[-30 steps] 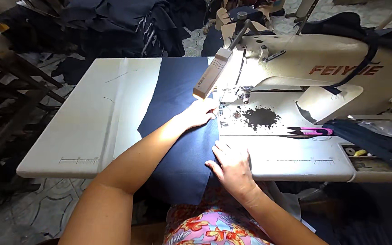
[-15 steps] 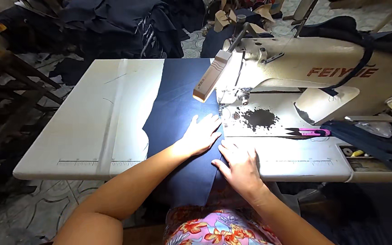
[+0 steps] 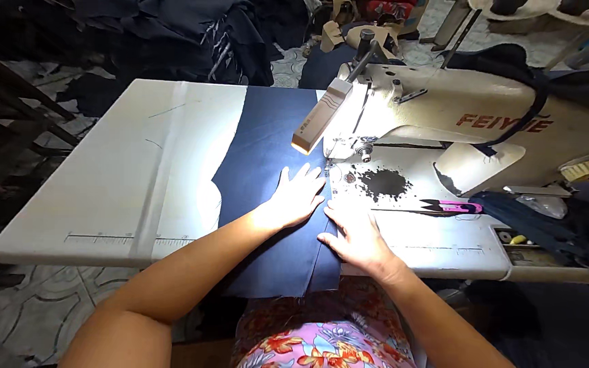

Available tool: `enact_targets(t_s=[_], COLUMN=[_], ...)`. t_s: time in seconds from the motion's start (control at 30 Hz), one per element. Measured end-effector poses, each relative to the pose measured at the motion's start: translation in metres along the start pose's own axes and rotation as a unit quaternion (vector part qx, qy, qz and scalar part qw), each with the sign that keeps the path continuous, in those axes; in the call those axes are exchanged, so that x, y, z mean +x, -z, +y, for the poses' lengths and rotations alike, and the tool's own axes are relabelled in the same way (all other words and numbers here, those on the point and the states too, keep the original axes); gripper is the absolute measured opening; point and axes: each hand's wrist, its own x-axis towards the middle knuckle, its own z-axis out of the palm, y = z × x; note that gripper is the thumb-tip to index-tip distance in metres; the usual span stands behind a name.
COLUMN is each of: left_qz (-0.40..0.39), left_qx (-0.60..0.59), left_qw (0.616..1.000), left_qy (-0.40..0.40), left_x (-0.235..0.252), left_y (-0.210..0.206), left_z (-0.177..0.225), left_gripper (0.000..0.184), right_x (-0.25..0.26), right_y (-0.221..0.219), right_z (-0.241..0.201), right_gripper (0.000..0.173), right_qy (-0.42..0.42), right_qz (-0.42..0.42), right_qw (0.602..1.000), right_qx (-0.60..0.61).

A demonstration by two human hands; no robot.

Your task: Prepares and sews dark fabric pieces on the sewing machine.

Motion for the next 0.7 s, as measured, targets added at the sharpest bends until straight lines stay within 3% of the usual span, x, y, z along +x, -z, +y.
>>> enact_targets(t_s=[0.1, 0.27, 0.47, 0.7], left_qz=[0.072, 0.061, 0.048, 0.017], left_qx=[-0.020, -0.062, -0.048, -0.040], left_qw=[0.996, 0.993, 0.995, 0.997], left_qy=[-0.058, -0.075, -0.074, -0.067], left_x=[-0.033, -0.061, -0.039, 0.000], left_y=[-0.005, -0.018, -0.012, -0.001], left_z=[0.018, 0.018, -0.005, -0.029], left_gripper=[0.032, 0.046, 0.047, 0.047], right_x=[0.013, 0.038, 0.066, 0.080], right_y=[0.018, 0.039, 0.037, 0.018], right_z=[0.032, 0.072, 0.083, 0.086], right_gripper=[0.050, 0.041, 0.039, 0.036], right_qy=[0.086, 0.250, 0.274, 0.262], right_qz=[-0.039, -0.096, -0.087, 0.028], right_qw=[0.995, 0.961, 0.957, 0.964], right_qx=[0.040, 0.074, 0.039, 0.036])
